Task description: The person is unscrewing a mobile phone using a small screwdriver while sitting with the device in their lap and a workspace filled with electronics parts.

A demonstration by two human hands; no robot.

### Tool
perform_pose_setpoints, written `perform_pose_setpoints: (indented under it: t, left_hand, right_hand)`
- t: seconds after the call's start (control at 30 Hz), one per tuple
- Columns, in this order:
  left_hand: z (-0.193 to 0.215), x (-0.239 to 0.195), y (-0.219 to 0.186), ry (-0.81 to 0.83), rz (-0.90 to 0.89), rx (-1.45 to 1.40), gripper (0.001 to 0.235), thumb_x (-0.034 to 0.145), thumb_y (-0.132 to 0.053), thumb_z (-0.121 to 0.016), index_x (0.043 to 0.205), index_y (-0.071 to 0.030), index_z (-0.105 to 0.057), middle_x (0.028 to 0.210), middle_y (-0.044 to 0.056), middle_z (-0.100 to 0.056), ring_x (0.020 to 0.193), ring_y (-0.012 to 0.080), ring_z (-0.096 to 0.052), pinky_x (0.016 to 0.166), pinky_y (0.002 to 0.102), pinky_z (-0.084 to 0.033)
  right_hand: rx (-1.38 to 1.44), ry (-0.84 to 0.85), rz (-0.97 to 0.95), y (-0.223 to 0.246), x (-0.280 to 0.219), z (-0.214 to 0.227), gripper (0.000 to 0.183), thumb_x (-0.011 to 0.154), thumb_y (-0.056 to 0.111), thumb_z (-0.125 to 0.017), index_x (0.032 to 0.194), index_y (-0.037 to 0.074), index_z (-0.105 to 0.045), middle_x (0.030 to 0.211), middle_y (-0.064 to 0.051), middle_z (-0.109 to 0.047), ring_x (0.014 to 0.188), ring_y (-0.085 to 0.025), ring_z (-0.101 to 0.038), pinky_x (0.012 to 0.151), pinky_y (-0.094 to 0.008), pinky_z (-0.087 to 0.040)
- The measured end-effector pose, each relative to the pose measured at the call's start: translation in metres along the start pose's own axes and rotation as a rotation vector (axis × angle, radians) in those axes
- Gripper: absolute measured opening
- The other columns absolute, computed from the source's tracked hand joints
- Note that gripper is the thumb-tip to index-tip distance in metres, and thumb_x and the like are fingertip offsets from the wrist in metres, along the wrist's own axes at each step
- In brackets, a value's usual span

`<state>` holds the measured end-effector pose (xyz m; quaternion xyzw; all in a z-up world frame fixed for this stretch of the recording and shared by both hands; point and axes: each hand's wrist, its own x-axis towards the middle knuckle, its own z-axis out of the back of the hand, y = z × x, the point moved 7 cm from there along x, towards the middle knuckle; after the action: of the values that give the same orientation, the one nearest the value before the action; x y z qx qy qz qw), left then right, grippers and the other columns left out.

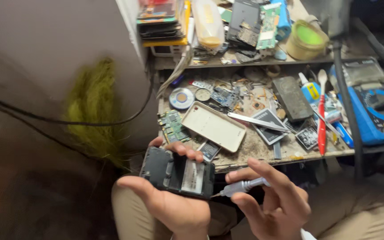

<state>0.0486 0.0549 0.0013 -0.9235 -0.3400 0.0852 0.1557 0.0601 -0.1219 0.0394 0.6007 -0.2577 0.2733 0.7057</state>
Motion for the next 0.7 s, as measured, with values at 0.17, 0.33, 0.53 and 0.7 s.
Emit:
perform_pose_setpoints:
  t: [0.17,0.33,0.53,0.7]
  left_hand:
    - [-0.009,0.001,-0.001,0.07,0.012,-0.025,0.084,0.093,-0.077,-0.046,0.128,-0.001,-0.052,0.094,0.014,-0.058,0.088,0.0278,-0.056,0.085,0.044,-0.051]
    - [0.002,-0.003,0.003,0.065,-0.007,-0.06,0.084,0.093,-0.077,-0.046,0.128,0.0,-0.051,0.094,0.013,-0.057,0.087,0.0258,-0.056,0.084,0.042,-0.05]
    - [0.002,-0.007,0.006,0.045,0.043,-0.126,0.081,0.094,-0.076,-0.046,0.128,-0.003,-0.051,0.093,0.013,-0.057,0.085,0.0249,-0.055,0.083,0.041,-0.05]
    - [0.007,-0.006,0.007,-0.001,0.043,-0.153,0.08,0.094,-0.076,-0.048,0.128,-0.003,-0.051,0.093,0.013,-0.058,0.086,0.0253,-0.056,0.084,0.042,-0.051]
  right_hand:
    - [0.067,0.197,-0.002,0.013,0.009,0.002,0.046,0.085,0.001,-0.08,0.126,0.004,-0.06,0.097,-0.011,-0.079,0.066,-0.005,-0.06,0.058,-0.02,-0.047]
    - [-0.04,0.213,-0.002,0.018,0.009,0.001,0.041,0.087,-0.002,-0.079,0.123,0.004,-0.061,0.096,-0.009,-0.08,0.053,0.003,-0.05,0.049,-0.016,-0.038]
    - [-0.179,0.139,-0.061,0.011,0.011,-0.007,0.039,0.079,-0.002,-0.087,0.113,0.002,-0.069,0.084,-0.01,-0.075,0.058,-0.005,-0.055,0.055,-0.021,-0.04]
    - [0.005,0.12,-0.044,0.007,-0.006,-0.007,0.05,0.09,-0.007,-0.081,0.134,-0.003,-0.057,0.101,-0.016,-0.073,0.086,-0.021,-0.075,0.078,-0.027,-0.063]
